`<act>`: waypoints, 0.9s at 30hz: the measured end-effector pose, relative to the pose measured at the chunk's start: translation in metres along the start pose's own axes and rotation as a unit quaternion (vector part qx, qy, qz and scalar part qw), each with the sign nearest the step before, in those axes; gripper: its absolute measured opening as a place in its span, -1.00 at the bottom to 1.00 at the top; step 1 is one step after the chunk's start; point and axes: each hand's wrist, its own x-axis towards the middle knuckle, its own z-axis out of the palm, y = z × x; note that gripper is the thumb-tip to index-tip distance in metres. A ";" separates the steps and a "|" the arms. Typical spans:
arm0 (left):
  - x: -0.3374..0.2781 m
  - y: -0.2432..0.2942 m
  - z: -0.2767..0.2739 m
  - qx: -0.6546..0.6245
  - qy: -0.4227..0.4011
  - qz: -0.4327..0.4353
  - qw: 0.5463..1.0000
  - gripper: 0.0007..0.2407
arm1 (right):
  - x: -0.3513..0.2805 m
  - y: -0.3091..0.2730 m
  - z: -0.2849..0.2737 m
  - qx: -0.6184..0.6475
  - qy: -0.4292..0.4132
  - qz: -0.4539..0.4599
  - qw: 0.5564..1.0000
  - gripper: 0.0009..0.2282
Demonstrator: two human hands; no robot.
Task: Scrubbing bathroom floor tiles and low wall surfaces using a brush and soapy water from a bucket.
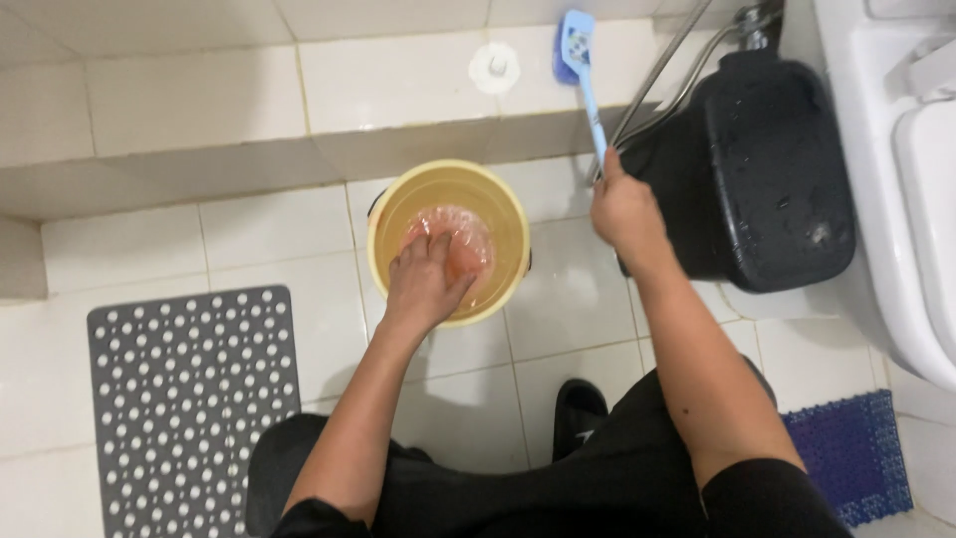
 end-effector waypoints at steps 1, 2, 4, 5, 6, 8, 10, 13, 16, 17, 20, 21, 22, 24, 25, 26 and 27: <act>0.003 0.000 0.000 0.000 0.004 0.007 1.000 -0.38 | -0.005 -0.003 0.008 0.001 0.009 0.000 1.000 -0.51; 0.004 0.000 0.000 -0.001 0.004 0.006 1.000 -0.38 | -0.011 -0.005 0.017 -0.016 -0.023 -0.027 0.999 -0.48; 0.006 0.004 -0.002 -0.001 0.010 0.009 1.000 -0.38 | -0.020 -0.002 0.037 -0.033 -0.047 -0.056 0.997 -0.45; 0.006 0.007 -0.004 0.005 -0.016 -0.005 1.000 -0.37 | -0.023 0.005 0.048 -0.014 -0.047 -0.111 0.993 -0.44; 0.007 0.010 -0.007 0.013 -0.041 -0.018 0.999 -0.37 | -0.025 0.009 0.058 0.005 -0.047 -0.167 0.985 -0.43; 0.010 0.013 -0.010 0.018 -0.049 -0.019 0.998 -0.37 | -0.013 -0.012 0.029 0.013 -0.083 -0.067 0.994 -0.44; 0.006 0.012 -0.007 0.023 -0.070 -0.024 0.997 -0.37 | -0.004 -0.014 0.020 0.023 -0.128 0.043 0.991 -0.43; 0.005 0.010 -0.004 0.011 -0.048 -0.007 0.999 -0.38 | 0.011 0.010 0.045 0.303 -0.086 0.074 0.946 -0.43; 0.007 0.013 -0.008 -0.006 -0.027 -0.005 1.000 -0.37 | 0.006 0.011 0.078 0.621 -0.147 0.081 0.766 -0.35; 0.007 0.014 -0.007 -0.011 -0.025 -0.007 1.000 -0.37 | -0.007 -0.004 0.074 0.679 -0.186 0.103 0.703 -0.34; 0.006 0.017 -0.010 -0.020 -0.030 -0.010 0.999 -0.37 | -0.025 -0.030 0.056 0.721 -0.219 0.142 0.642 -0.37; 0.007 0.018 -0.012 -0.023 -0.033 -0.011 0.999 -0.37 | -0.027 -0.036 0.050 0.712 -0.216 0.156 0.650 -0.40; 0.006 0.017 -0.011 -0.022 -0.035 -0.012 0.999 -0.37 | -0.012 -0.022 0.049 0.713 -0.216 0.158 0.648 -0.40; 0.004 0.013 -0.010 -0.020 -0.029 -0.006 0.999 -0.37 | 0.019 0.005 0.049 0.710 -0.149 0.138 0.674 -0.51; 0.002 0.013 -0.011 -0.019 -0.030 -0.007 0.999 -0.37 | 0.026 0.014 0.049 0.710 -0.150 0.139 0.674 -0.51; 0.001 0.013 -0.011 -0.017 -0.027 -0.006 0.999 -0.37 | 0.033 0.022 0.049 0.712 -0.127 0.141 0.676 -0.49; 0.001 0.012 -0.012 -0.015 -0.023 -0.005 1.000 -0.38 | 0.041 0.030 0.049 0.714 -0.104 0.144 0.677 -0.47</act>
